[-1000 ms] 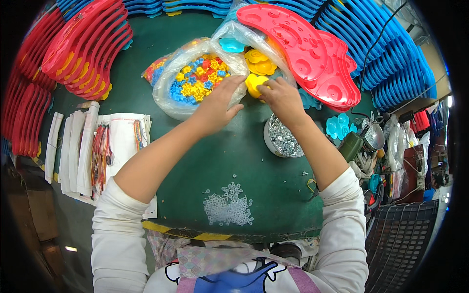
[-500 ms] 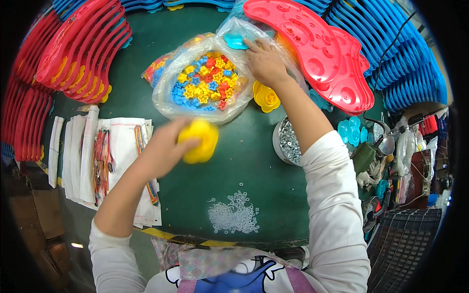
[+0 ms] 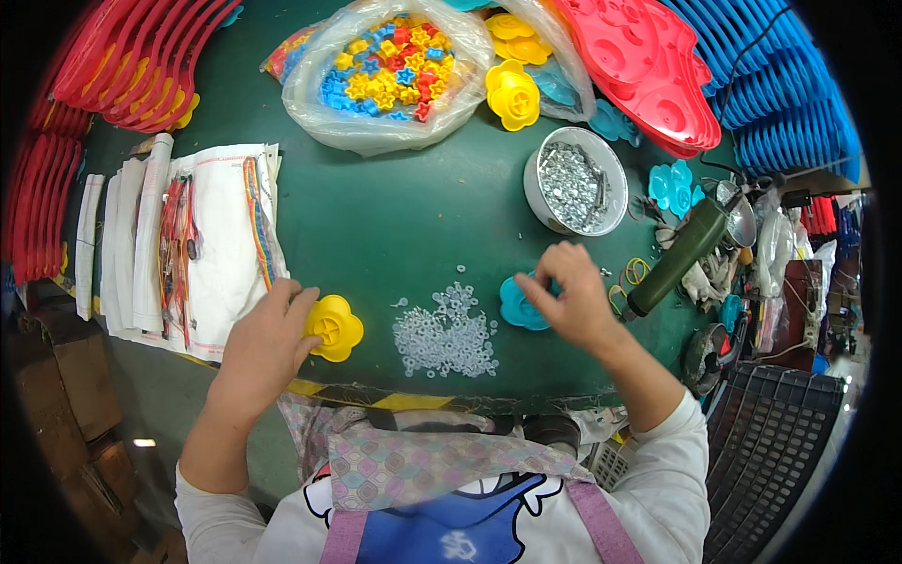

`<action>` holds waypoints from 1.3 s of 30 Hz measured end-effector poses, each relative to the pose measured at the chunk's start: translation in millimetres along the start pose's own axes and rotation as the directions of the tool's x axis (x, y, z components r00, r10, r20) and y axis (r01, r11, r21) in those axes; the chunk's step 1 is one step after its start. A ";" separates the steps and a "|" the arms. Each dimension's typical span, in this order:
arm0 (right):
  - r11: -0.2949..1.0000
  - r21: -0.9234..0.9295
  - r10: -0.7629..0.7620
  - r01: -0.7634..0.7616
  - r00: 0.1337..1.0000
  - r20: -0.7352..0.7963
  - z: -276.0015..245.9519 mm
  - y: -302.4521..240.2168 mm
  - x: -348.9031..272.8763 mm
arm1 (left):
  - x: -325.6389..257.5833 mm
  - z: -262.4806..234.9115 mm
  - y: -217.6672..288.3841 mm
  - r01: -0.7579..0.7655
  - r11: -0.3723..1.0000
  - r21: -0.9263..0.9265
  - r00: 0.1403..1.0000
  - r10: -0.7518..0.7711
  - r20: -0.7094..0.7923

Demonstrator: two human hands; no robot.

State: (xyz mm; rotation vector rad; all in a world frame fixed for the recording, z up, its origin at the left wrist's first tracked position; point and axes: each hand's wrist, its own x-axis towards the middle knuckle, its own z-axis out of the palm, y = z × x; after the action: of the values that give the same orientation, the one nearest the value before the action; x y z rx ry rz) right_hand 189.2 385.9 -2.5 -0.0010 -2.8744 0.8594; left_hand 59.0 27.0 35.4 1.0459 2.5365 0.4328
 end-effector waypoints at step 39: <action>-0.077 0.995 0.350 -0.063 0.933 0.086 -39.5 -25.2 -58.2 | -20.7 45.0 -0.5 -0.025 0.065 -0.998 0.905 -0.422 -0.050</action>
State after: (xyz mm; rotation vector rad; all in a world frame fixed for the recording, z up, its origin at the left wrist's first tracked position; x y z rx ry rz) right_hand 253.1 384.0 36.0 -0.3692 -1.2713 2.6281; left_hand 92.2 18.1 -0.4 -0.0249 1.6826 2.0348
